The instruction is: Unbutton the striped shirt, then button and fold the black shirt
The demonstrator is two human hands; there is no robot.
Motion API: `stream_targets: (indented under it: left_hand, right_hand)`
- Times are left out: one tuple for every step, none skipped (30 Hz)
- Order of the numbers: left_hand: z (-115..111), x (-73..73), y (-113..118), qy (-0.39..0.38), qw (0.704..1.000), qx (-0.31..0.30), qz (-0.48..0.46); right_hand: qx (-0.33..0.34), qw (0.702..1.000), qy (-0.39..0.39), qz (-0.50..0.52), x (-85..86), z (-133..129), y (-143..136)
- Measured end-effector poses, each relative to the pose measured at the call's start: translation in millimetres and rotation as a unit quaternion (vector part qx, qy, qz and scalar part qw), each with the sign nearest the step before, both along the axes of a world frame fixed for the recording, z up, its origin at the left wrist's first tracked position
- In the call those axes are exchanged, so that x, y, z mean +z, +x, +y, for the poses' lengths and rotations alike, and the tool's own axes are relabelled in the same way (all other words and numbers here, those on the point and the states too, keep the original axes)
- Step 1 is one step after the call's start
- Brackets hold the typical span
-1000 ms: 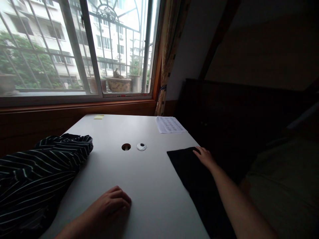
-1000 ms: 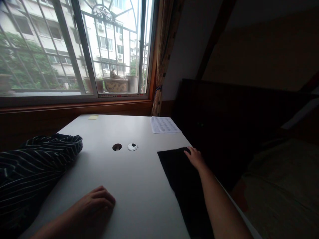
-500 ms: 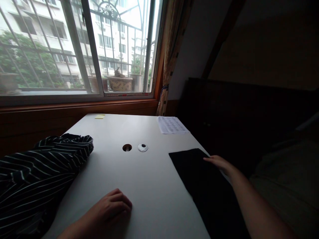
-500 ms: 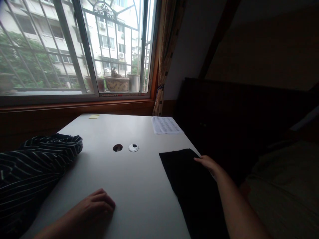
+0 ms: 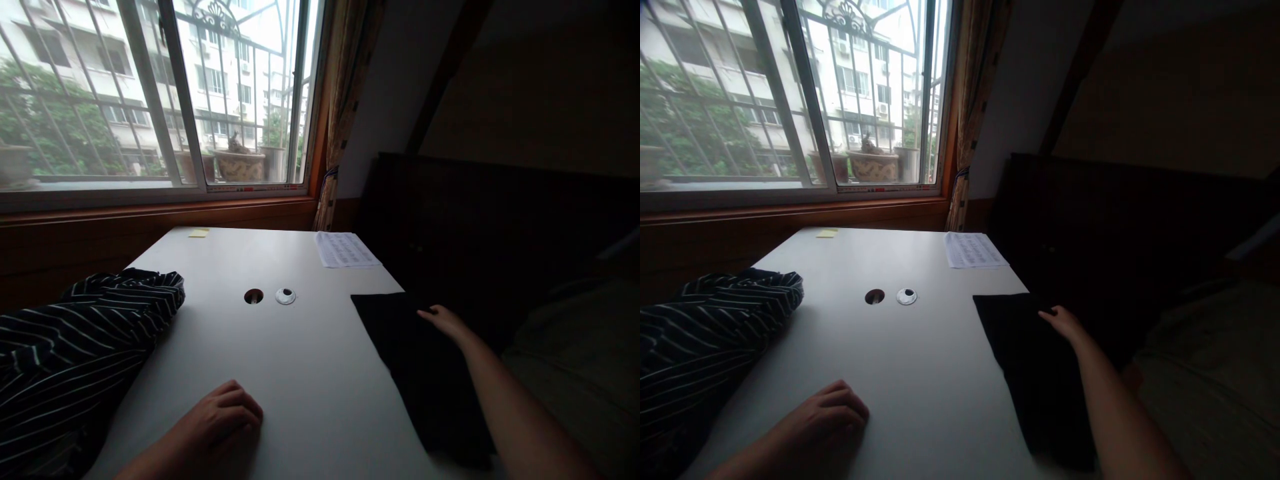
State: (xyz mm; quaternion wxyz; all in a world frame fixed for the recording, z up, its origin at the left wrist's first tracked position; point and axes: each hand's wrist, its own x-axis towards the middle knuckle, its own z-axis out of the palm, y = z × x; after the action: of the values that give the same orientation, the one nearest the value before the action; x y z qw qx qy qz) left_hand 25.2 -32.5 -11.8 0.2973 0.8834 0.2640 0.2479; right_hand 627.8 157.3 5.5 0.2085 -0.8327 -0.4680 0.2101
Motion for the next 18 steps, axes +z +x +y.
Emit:
stream_targets:
  left_hand:
    - [0,-0.7,0,0.002,1.0,0.001,0.002]
    - [0,-1.5,-1,0.004,1.0,-0.001,0.004]
    - [0,-2.2,-1,0.003,1.0,-0.004,0.008]
    - [0,-2.8,-1,0.002,1.0,-0.004,0.011]
    - [-1,-3.1,-1,0.001,1.0,-0.003,0.011]
    - [-1,-3.3,-1,0.0,1.0,-0.002,0.008]
    - [-1,-3.2,-1,-0.001,1.0,-0.002,0.004]
    - [-1,-3.1,-1,-0.001,1.0,-0.002,-0.001]
    - [-2,-3.0,-1,-0.001,1.0,-0.005,-0.003]
    - [-1,-3.2,-2,-0.002,1.0,-0.009,-0.002]
    - [-1,-3.8,-2,-0.002,1.0,-0.01,0.001]
    - [-1,-5.0,-2,0.0,1.0,-0.01,0.006]
    - [0,-6.6,-3,0.003,1.0,-0.009,0.009]
    - [1,-8.5,-3,0.008,1.0,-0.009,0.011]
    - [1,-10.6,-4,0.013,1.0,-0.01,0.01]
    - [2,-12.5,-4,0.017,1.0,-0.013,0.006]
    - [3,-13.8,-4,0.018,1.0,-0.016,0.002]
    - [3,-14.5,-5,0.017,1.0,-0.018,-0.002]
  right_hand:
    - [-0.002,1.0,-0.003,0.005,-1.2,-4,2]
    - [-0.003,1.0,-0.007,0.013,-2.2,-9,5]
    - [-0.002,1.0,-0.013,0.024,-3.1,-16,8]
    - [-0.001,0.999,-0.02,0.036,-4.1,-25,12]
    - [0.001,0.998,-0.028,0.049,-5.3,-36,16]
    - [0.004,0.997,-0.036,0.066,-7.1,-49,21]
    - [0.006,0.995,-0.042,0.086,-9.6,-63,26]
    - [0.008,0.993,-0.047,0.111,-12.7,-77,32]
    - [0.011,0.987,-0.047,0.156,-16.3,-92,37]
    - [0.007,0.98,-0.051,0.193,-20.3,-106,43]
    - [0.008,0.975,-0.045,0.215,-24.1,-118,48]
    - [0.005,0.974,-0.032,0.222,-27.4,-129,52]
    - [-0.003,0.975,-0.023,0.222,-30.1,-137,55]
    - [-0.01,0.976,-0.012,0.217,-31.7,-142,58]
    - [-0.016,0.978,-0.004,0.21,-32.5,-145,60]
    - [-0.022,0.98,0.004,0.199,-32.3,-146,62]
    - [-0.022,0.982,0.011,0.186,-31.6,-146,64]
    - [-0.016,0.986,0.018,0.167,-30.6,-143,66]
